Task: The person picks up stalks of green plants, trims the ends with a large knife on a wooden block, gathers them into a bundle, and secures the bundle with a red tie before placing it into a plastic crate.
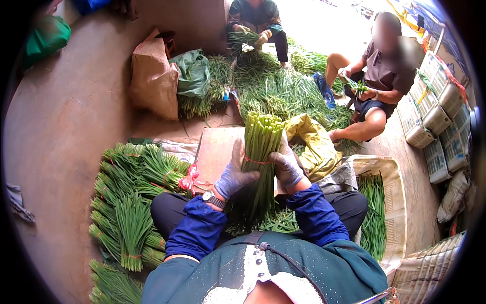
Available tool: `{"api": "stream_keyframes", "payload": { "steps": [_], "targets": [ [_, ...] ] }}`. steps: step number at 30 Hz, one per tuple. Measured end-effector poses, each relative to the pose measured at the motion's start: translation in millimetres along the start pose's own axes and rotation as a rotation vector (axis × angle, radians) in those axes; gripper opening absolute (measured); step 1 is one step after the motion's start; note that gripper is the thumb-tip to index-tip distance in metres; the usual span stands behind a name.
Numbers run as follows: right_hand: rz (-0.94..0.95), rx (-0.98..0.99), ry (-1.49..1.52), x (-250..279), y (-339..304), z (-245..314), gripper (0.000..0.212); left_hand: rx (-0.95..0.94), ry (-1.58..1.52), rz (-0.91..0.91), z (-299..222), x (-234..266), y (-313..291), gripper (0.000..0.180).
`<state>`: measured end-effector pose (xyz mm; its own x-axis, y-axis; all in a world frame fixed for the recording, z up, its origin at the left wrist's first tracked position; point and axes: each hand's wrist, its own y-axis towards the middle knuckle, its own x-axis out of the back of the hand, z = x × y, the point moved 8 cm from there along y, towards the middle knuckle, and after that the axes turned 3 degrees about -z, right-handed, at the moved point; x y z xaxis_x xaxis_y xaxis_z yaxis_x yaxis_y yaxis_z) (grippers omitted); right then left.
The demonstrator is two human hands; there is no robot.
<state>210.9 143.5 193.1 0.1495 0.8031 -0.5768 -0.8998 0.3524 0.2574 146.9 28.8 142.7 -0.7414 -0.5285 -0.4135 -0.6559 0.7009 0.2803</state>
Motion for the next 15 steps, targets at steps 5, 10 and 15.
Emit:
{"api": "stream_keyframes", "payload": {
  "steps": [5, 10, 15],
  "targets": [
    [-0.023, -0.026, -0.375, -4, -30, -11, 0.099, 0.14, 0.16, -0.017, 12, 0, -47, 0.08],
    [0.002, 0.408, -0.848, -48, -50, 40, 0.047, 0.12, 0.013, -0.187, 21, 4, -68, 0.08],
    [0.082, 0.772, -1.485, -91, -62, 39, 0.03, -0.021, 0.1, -0.202, 17, 11, -67, 0.083]
  ]
}}
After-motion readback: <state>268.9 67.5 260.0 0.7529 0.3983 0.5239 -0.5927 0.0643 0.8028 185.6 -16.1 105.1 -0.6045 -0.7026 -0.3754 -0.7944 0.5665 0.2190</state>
